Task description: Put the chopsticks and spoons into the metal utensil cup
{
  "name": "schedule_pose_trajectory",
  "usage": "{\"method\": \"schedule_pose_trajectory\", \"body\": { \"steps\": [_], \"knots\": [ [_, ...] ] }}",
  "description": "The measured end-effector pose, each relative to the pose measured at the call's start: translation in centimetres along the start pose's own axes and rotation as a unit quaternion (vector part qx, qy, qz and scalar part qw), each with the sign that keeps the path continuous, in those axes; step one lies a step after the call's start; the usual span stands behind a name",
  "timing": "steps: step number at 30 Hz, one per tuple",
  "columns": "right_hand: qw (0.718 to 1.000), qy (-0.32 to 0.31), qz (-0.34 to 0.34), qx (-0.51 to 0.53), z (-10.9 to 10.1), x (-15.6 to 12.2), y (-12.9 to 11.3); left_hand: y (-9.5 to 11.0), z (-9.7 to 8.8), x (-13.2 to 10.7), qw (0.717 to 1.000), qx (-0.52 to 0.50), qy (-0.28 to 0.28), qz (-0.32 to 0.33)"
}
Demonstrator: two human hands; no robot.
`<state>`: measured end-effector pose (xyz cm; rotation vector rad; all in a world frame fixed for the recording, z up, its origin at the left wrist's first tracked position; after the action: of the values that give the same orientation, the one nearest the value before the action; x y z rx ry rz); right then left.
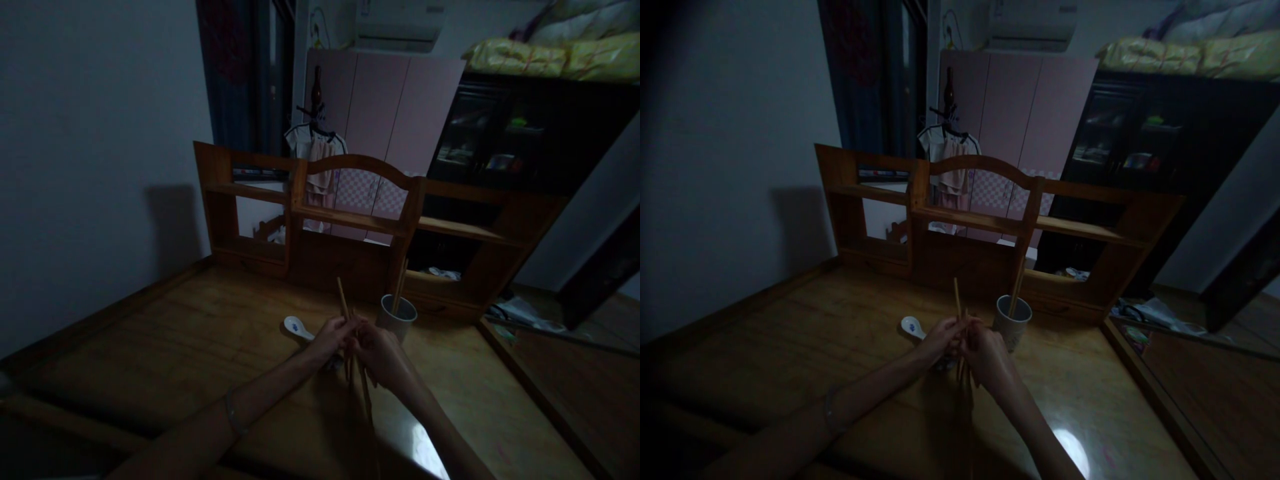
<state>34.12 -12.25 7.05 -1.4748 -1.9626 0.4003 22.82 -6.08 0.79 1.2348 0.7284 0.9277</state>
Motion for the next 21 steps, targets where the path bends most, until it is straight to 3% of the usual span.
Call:
{"method": "schedule_pose_trajectory", "body": {
  "steps": [4,8,12,17,19,21],
  "knots": [
    [0.995,-0.02,-0.061,0.078,-0.7,-0.3,-0.3,0.6,0.0,-0.3,0.998,-0.053,0.03,-0.004],
    [0.972,-0.006,0.021,0.236,-3.1,0.1,0.6,1.8,0.3,-1.2,0.999,-0.051,0.0,-0.002],
    [0.925,0.114,0.046,0.359,-5.3,0.5,1.1,2.1,1.0,-1.9,0.998,-0.028,-0.05,-0.006],
    [0.892,0.233,0.028,0.386,-5.9,0.7,1.7,1.7,2.5,-2.1,0.985,-0.086,-0.143,0.053],
    [0.888,0.26,0.012,0.379,-6.1,0.6,1.8,1.6,2.7,-2.0,0.985,-0.074,-0.14,0.076],
    [0.886,0.281,-0.01,0.368,-6.4,0.4,1.5,1.7,2.3,-2.0,0.991,-0.005,-0.081,0.104]
  ]
}}
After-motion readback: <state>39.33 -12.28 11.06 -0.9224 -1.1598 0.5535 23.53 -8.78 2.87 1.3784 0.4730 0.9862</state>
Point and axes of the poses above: each hand's wrist, its own x-axis towards the middle knuckle, its own z-axis out of the palm, y = z × x, the point moved 3 cm from there along x, towards the middle knuckle, and after that the axes turned 2 degrees about -z, right-handed, at the moved point
